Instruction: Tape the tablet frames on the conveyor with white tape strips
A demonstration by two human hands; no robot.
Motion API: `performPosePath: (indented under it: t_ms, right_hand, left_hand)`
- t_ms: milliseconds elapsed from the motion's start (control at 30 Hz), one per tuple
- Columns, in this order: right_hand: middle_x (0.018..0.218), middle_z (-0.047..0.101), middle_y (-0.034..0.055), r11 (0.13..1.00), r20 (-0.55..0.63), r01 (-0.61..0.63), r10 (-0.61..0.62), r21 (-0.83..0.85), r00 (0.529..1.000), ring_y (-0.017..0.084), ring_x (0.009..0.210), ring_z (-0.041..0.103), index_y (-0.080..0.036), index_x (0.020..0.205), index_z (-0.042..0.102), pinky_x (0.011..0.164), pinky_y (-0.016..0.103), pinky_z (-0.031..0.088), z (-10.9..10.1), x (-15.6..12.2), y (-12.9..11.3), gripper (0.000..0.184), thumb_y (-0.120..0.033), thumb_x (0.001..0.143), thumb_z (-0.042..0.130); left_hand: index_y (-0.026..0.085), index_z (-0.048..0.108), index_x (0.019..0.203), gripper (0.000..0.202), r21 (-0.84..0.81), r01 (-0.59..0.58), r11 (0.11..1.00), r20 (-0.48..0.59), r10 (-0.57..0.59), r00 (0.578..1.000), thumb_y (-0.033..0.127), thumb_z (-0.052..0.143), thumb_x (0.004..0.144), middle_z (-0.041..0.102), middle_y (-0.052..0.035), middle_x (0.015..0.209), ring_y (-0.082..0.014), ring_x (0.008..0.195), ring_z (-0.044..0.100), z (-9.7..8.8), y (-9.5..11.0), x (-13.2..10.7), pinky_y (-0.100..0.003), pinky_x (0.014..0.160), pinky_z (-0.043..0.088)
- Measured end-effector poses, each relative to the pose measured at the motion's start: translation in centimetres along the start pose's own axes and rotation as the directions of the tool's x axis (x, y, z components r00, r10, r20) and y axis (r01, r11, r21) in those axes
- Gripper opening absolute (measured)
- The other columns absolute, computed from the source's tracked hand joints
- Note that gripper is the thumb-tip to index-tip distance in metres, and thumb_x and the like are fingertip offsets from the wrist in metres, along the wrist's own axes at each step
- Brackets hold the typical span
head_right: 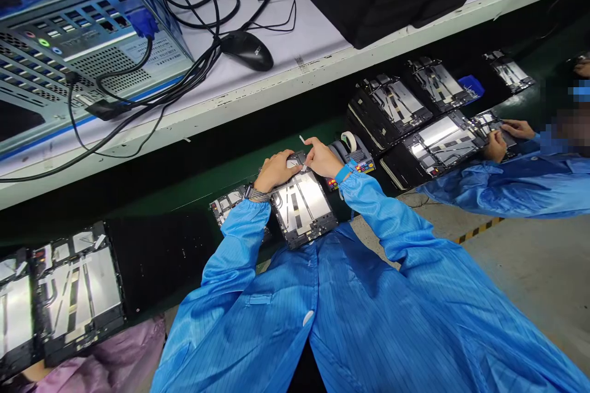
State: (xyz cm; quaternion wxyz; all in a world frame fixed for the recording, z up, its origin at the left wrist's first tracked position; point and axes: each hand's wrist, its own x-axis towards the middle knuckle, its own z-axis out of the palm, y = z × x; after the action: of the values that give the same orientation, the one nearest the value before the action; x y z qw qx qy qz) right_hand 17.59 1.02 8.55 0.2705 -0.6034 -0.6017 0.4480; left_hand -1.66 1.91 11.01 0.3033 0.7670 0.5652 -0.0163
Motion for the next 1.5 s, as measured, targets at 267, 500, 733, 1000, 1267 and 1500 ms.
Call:
performPosePath:
  t_ms: [267, 500, 733, 1000, 1267, 1500]
  right_hand:
    - [0.081, 0.064, -0.0038, 0.997, -0.039, 0.061, -0.063, -0.04, 0.997, 0.015, 0.069, 0.06, -0.019, 0.15, 0.042, 0.067, 0.027, 0.049, 0.6, -0.7, 0.4, 0.082, -0.008, 0.074, 0.071]
    - [0.089, 0.057, -0.0028, 0.997, -0.044, 0.057, -0.055, 0.044, 0.998, 0.013, 0.068, 0.052, -0.021, 0.158, 0.033, 0.065, 0.027, 0.047, -0.1, 0.6, 2.5, 0.101, -0.023, 0.07, 0.084]
    - [0.108, 0.055, 0.0025, 0.987, -0.1, 0.133, -0.125, 0.086, 0.987, 0.011, 0.066, 0.049, -0.027, 0.164, 0.018, 0.067, 0.031, 0.048, 1.8, -1.9, 2.8, 0.106, -0.026, 0.075, 0.076]
    - [0.11, 0.054, 0.0038, 0.993, -0.176, 0.048, -0.028, 0.112, 0.984, 0.014, 0.07, 0.05, -0.026, 0.165, 0.015, 0.072, 0.034, 0.051, 3.1, -2.8, 3.1, 0.104, -0.03, 0.077, 0.072]
    - [0.113, 0.064, 0.0074, 0.897, 0.036, 0.425, -0.423, -0.12, 0.905, 0.025, 0.097, 0.057, -0.027, 0.161, 0.029, 0.1, 0.048, 0.046, 4.2, -5.5, -2.5, 0.085, -0.023, 0.086, 0.068]
    - [0.087, 0.064, -0.0014, 0.896, 0.145, 0.444, -0.441, 0.009, 0.886, 0.017, 0.077, 0.053, -0.025, 0.155, 0.041, 0.084, 0.032, 0.046, 7.3, -2.4, -3.3, 0.071, -0.009, 0.088, 0.057]
  left_hand:
    - [0.022, 0.053, 0.143, 0.059, -0.023, -0.007, 1.0, -0.003, 0.007, 1.0, 0.053, 0.058, 0.093, 0.063, -0.0147, 0.141, -0.0363, 0.132, 0.056, 0.1, -0.1, 0.1, -0.049, 0.108, 0.039]
    - [0.022, 0.053, 0.144, 0.058, -0.012, -0.022, 1.0, -0.016, 0.022, 1.0, 0.054, 0.056, 0.095, 0.063, -0.0155, 0.141, -0.0363, 0.13, 0.056, 0.3, -0.2, 0.1, -0.049, 0.107, 0.039]
    - [0.022, 0.054, 0.145, 0.059, -0.01, -0.038, 0.999, 0.003, 0.038, 0.999, 0.053, 0.057, 0.095, 0.064, -0.017, 0.139, -0.0373, 0.128, 0.059, 0.2, -0.5, 0.4, -0.05, 0.106, 0.042]
    - [0.018, 0.058, 0.142, 0.053, -0.15, -0.116, 0.982, -0.156, 0.093, 0.983, 0.042, 0.061, 0.095, 0.061, -0.0175, 0.142, -0.0367, 0.135, 0.053, -0.9, -0.6, -0.6, -0.051, 0.112, 0.042]
    - [0.026, 0.06, 0.137, 0.041, -0.448, -0.198, 0.872, -0.452, -0.03, 0.892, 0.039, 0.058, 0.098, 0.064, -0.0097, 0.138, -0.0263, 0.126, 0.061, -0.9, -6.9, -7.3, -0.044, 0.106, 0.05]
    - [0.025, 0.054, 0.139, 0.049, -0.694, -0.095, 0.713, -0.407, -0.28, 0.87, 0.04, 0.066, 0.094, 0.056, -0.0132, 0.145, -0.0271, 0.131, 0.058, 6.0, -7.8, -8.6, -0.044, 0.104, 0.052]
